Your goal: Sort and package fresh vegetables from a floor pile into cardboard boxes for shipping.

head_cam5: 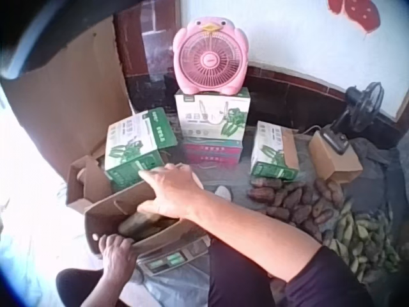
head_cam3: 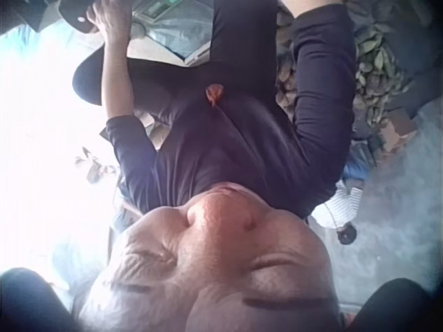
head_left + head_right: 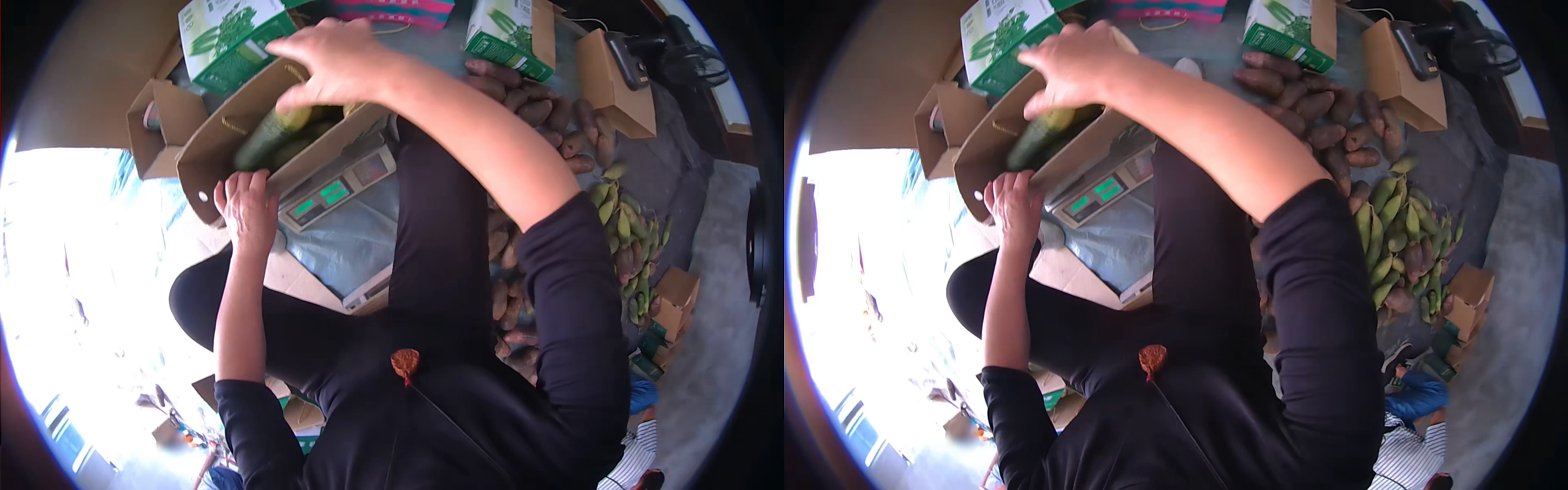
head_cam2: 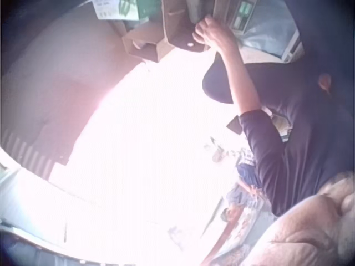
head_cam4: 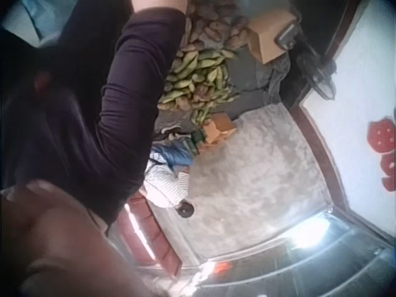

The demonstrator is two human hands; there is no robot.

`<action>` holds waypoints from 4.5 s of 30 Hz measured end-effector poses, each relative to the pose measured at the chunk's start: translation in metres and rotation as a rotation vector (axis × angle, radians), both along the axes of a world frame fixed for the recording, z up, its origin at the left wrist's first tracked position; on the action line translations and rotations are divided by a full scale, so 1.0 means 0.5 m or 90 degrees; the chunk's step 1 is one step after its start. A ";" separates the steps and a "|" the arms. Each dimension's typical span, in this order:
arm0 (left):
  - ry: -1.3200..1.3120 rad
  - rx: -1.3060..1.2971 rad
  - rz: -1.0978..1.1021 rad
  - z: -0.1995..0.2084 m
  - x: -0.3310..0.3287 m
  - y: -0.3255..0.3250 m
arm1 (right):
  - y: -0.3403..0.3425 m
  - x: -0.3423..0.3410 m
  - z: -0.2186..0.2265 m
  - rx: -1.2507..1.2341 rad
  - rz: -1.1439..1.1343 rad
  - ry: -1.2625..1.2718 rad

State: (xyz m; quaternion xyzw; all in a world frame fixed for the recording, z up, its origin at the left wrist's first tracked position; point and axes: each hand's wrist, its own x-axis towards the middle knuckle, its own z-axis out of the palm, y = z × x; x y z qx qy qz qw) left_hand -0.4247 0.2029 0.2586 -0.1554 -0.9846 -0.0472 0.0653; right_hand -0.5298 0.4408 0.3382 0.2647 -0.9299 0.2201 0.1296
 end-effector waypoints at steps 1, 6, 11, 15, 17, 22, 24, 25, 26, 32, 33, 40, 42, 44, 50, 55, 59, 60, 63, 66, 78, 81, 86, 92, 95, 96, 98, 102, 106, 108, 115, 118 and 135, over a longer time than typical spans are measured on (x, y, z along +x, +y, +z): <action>0.001 0.004 -0.001 0.003 0.004 -0.008 | 0.008 0.010 0.017 -0.048 -0.008 -0.125; -0.017 -0.008 0.034 0.003 0.001 -0.017 | 0.195 0.083 -0.055 -0.245 -0.127 -0.175; 0.010 -0.014 0.031 0.012 0.004 -0.008 | 0.386 0.254 -0.195 -0.368 -0.371 -0.330; 0.039 -0.004 0.037 0.015 0.011 -0.014 | 0.442 0.416 -0.316 -0.511 -0.559 -0.450; 0.053 -0.002 0.030 0.018 0.012 -0.013 | 0.452 0.479 -0.357 -0.559 -0.629 -0.500; 0.010 0.067 0.062 0.024 0.015 -0.009 | 0.453 0.567 -0.428 -0.617 -0.593 -0.479; 0.022 0.093 0.065 0.023 0.013 -0.014 | 0.448 0.563 -0.432 -0.578 -0.632 -0.535; 0.030 0.121 0.067 0.024 0.011 -0.015 | 0.446 0.555 -0.431 -0.607 -0.566 -0.480; 0.033 0.121 0.066 0.029 0.009 -0.016 | 0.445 0.545 -0.429 -0.634 -0.499 -0.423; -0.023 0.346 0.108 0.078 -0.019 -0.055 | 0.413 0.386 -0.312 -0.592 -0.537 -0.472; -0.013 0.344 0.110 0.087 -0.030 -0.075 | 0.404 0.350 -0.290 -0.596 -0.528 -0.468; -0.157 0.538 0.370 0.128 -0.094 -0.236 | 0.294 0.101 -0.109 -0.481 -0.282 -0.488; -0.265 0.531 0.463 0.127 -0.089 -0.266 | 0.247 0.044 -0.082 -0.456 -0.257 -0.543; -0.388 0.494 0.529 0.131 -0.090 -0.257 | 0.215 0.000 -0.087 -0.428 -0.252 -0.519; -0.578 0.603 0.515 0.072 -0.125 -0.276 | 0.145 -0.085 -0.166 -0.421 -0.241 -0.554; -0.598 0.657 0.485 0.054 -0.120 -0.282 | 0.116 -0.101 -0.192 -0.392 -0.277 -0.583; -0.535 0.636 0.457 0.031 -0.128 -0.281 | 0.109 -0.107 -0.223 -0.529 -0.269 -0.535; -0.506 0.684 0.401 -0.002 -0.123 -0.313 | 0.086 -0.104 -0.215 -0.575 -0.251 -0.539; -0.467 0.571 0.462 0.007 -0.144 -0.282 | 0.095 -0.108 -0.200 -0.617 -0.265 -0.564; -0.442 0.696 0.514 0.021 -0.141 -0.289 | 0.098 -0.121 -0.173 -0.638 -0.237 -0.568; -0.250 0.813 0.597 0.130 -0.006 -0.614 | -0.255 -0.062 0.163 -0.515 -0.048 -0.616; -0.190 0.817 0.596 0.133 0.072 -0.738 | -0.373 -0.026 0.169 -0.475 0.024 -0.649; -0.167 0.743 0.773 0.108 0.222 -0.907 | -0.588 0.043 0.056 -0.375 0.057 -0.760; -0.196 0.531 0.920 0.014 0.395 -1.026 | -0.797 0.236 -0.137 -0.373 0.015 -0.901; -0.248 0.252 0.962 -0.047 0.496 -1.067 | -0.832 0.342 -0.220 -0.297 0.018 -1.049; -0.151 0.226 0.926 -0.050 0.625 -1.134 | -0.856 0.398 -0.188 -0.228 0.046 -1.114; -0.338 0.117 0.955 -0.135 0.571 -1.099 | -0.821 0.418 -0.250 -0.131 -0.047 -1.143; -0.112 0.319 0.696 -0.231 0.618 -1.081 | -0.832 0.435 -0.297 -0.025 0.077 -0.969; -0.237 0.314 0.879 -0.265 0.630 -1.122 | -0.852 0.418 -0.304 -0.045 0.074 -0.912; -0.233 0.112 0.939 -0.247 0.647 -1.178 | -0.867 0.411 -0.267 -0.102 0.134 -0.915; -0.321 -0.015 0.946 -0.200 0.583 -1.044 | -0.775 0.309 -0.134 -0.344 0.259 -0.860; -0.249 0.106 0.902 -0.185 0.634 -1.043 | -0.700 0.250 -0.066 -0.461 0.344 -0.869; 0.090 0.232 0.434 0.054 0.198 -0.587 | -0.031 0.098 -0.116 -0.549 -0.157 -0.714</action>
